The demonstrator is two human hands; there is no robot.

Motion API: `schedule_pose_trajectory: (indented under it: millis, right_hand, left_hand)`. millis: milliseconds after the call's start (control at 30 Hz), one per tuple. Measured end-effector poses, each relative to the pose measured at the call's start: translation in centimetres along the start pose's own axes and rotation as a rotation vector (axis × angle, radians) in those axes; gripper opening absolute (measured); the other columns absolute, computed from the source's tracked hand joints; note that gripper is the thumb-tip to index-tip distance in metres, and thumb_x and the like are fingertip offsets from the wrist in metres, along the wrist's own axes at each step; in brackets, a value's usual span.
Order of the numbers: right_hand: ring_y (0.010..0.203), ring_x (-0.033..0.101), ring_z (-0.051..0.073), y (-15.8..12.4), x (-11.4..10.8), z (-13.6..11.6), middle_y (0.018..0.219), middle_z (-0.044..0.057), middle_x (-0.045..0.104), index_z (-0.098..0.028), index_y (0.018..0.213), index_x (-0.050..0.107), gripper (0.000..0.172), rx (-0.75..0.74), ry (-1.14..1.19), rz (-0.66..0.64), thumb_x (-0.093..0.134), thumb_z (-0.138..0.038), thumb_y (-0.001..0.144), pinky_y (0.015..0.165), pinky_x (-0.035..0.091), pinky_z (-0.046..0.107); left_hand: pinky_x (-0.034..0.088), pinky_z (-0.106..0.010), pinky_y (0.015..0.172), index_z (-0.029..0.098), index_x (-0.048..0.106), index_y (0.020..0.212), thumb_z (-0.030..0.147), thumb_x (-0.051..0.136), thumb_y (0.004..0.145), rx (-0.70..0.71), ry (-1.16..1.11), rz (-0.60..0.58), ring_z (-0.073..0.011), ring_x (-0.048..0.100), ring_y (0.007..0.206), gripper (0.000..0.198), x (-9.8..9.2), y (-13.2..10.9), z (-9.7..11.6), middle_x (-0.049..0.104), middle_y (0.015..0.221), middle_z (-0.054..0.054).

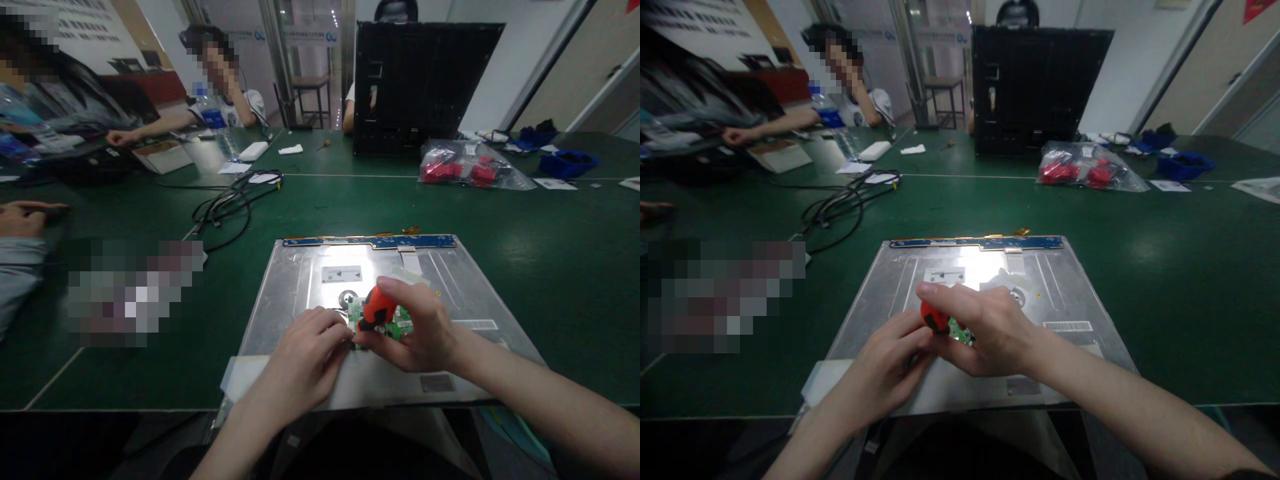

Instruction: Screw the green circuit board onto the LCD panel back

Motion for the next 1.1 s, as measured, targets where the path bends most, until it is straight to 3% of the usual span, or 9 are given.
schedule_pose_trajectory:
  millis: [167, 333, 500, 800, 1000, 1100]
  right_hand:
    - [0.083, 0.076, 0.02, 0.05, -0.16, 0.04, 0.105, 0.01, 0.076, -0.012, 0.164, 0.029, 0.07, -0.016, 0.043, -0.022, 0.057, -0.018, 0.099, 0.065, 0.065, 0.029]
    - [0.069, 0.071, 0.017, -0.25, -0.27, 0.21, 0.104, 0.008, 0.078, -0.014, 0.163, 0.029, 0.076, 0.023, 0.049, -0.04, 0.056, -0.011, 0.092, 0.054, 0.06, 0.027]
    - [0.068, 0.071, 0.017, -0.27, -0.12, 0.1, 0.106, 0.008, 0.078, -0.013, 0.163, 0.029, 0.076, 0.031, 0.036, -0.021, 0.057, -0.009, 0.092, 0.054, 0.06, 0.027]
    - [0.099, 0.078, 0.021, -0.16, -0.05, -0.08, 0.121, 0.011, 0.075, -0.017, 0.166, 0.026, 0.075, 0.01, 0.017, -0.007, 0.061, -0.015, 0.099, 0.075, 0.068, 0.029]
    - [0.08, 0.076, 0.02, -0.39, -0.29, 0.14, 0.112, 0.01, 0.077, -0.015, 0.165, 0.026, 0.076, 0.024, 0.034, -0.042, 0.06, -0.018, 0.097, 0.062, 0.065, 0.029]
    - [0.079, 0.075, 0.019, -0.43, -0.37, 0.19, 0.111, 0.009, 0.077, -0.015, 0.165, 0.028, 0.077, 0.025, 0.064, -0.042, 0.057, -0.013, 0.094, 0.063, 0.064, 0.029]
  left_hand:
    - [0.055, -0.037, 0.075, 0.02, 0.064, 0.097, 0.009, 0.049, 0.096, 0.002, 0.006, -0.005, -0.0242, 0.065, 0.089, 0.018, 0.07, 0.04, -0.06, 0.07, 0.098, -0.007]
    - [0.055, -0.037, 0.078, 0.02, 0.065, 0.1, 0.009, 0.049, 0.097, -0.007, 0.002, -0.017, -0.024, 0.066, 0.091, 0.02, -0.07, 0.01, 0.01, 0.07, 0.1, -0.007]
    - [0.054, -0.036, 0.074, 0.019, 0.064, 0.097, 0.008, 0.049, 0.096, -0.004, 0.011, -0.01, -0.0235, 0.066, 0.088, 0.018, -0.15, 0.02, 0.03, 0.071, 0.1, -0.008]
    - [0.053, -0.034, 0.073, 0.021, 0.063, 0.098, 0.007, 0.05, 0.095, 0.009, 0.008, 0.007, -0.0228, 0.065, 0.087, 0.018, -0.04, 0.08, 0.05, 0.07, 0.099, -0.007]
    - [0.054, -0.035, 0.073, 0.02, 0.063, 0.096, 0.007, 0.05, 0.095, 0.005, 0.001, -0.005, -0.0233, 0.066, 0.087, 0.018, -0.1, 0.09, 0.08, 0.071, 0.099, -0.007]
    - [0.054, -0.035, 0.074, 0.02, 0.065, 0.098, 0.007, 0.051, 0.093, -0.005, -0.001, -0.008, -0.0232, 0.066, 0.089, 0.02, -0.09, 0.07, 0.05, 0.071, 0.102, -0.008]
Point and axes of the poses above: each hand's wrist, its own y-axis towards the middle knuckle, its own x-axis out of the palm, z = x × y, the point moved 1 cm from there along y, towards the middle knuckle
